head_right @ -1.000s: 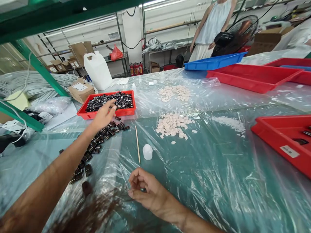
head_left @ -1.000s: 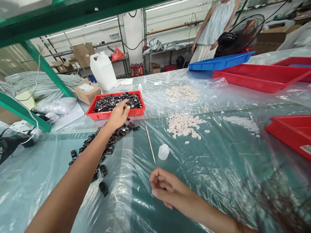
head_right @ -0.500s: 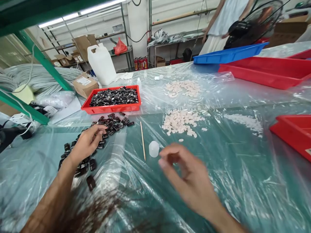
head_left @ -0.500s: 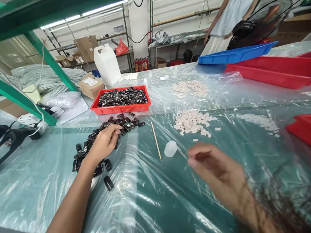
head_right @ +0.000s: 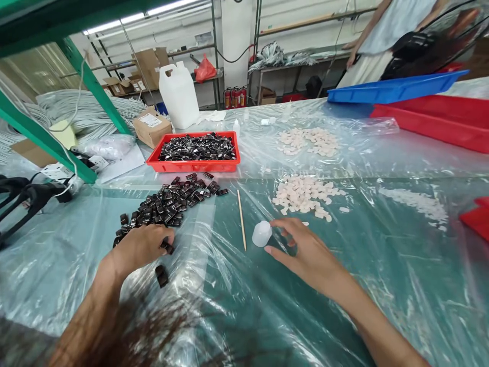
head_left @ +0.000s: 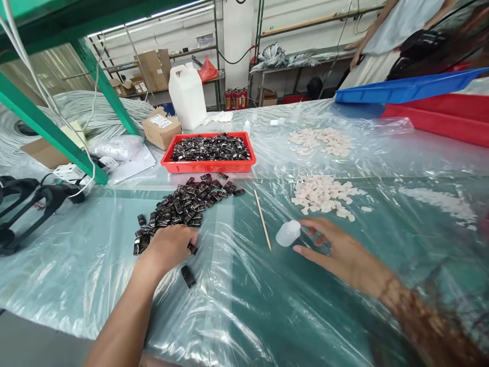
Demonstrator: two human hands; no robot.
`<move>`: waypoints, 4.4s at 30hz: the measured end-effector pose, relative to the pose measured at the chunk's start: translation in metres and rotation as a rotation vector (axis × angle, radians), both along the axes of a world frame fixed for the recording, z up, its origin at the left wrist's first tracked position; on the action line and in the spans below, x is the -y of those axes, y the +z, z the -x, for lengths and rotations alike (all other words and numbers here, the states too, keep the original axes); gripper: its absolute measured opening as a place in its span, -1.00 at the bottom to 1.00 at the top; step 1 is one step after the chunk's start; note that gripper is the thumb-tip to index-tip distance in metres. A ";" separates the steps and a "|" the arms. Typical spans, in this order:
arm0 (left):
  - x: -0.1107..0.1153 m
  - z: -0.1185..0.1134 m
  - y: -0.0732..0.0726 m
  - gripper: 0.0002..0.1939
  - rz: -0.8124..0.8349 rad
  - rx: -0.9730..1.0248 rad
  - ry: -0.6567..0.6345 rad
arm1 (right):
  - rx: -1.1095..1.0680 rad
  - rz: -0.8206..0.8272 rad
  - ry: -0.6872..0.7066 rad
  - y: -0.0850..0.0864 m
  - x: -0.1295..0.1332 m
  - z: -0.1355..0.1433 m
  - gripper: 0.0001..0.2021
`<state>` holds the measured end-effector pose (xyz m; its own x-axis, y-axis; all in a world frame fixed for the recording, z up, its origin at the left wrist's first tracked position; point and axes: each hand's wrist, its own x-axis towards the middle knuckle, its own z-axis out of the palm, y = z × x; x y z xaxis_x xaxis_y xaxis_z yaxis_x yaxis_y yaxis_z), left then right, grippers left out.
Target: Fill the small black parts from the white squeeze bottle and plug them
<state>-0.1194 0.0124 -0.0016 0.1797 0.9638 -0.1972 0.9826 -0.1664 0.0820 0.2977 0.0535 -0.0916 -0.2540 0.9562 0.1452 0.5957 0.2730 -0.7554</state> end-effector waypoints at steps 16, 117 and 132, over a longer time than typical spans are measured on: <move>0.002 -0.088 -0.013 -0.75 -0.241 0.401 -0.443 | -0.172 -0.043 0.053 0.035 0.026 0.034 -0.76; 0.017 -0.102 0.001 -0.89 -0.538 0.341 -0.586 | -0.111 -0.709 0.210 0.057 0.072 0.032 -0.16; 0.019 -0.102 0.002 -0.88 -0.548 0.358 -0.576 | -0.022 -0.775 0.212 0.059 0.072 0.029 -0.09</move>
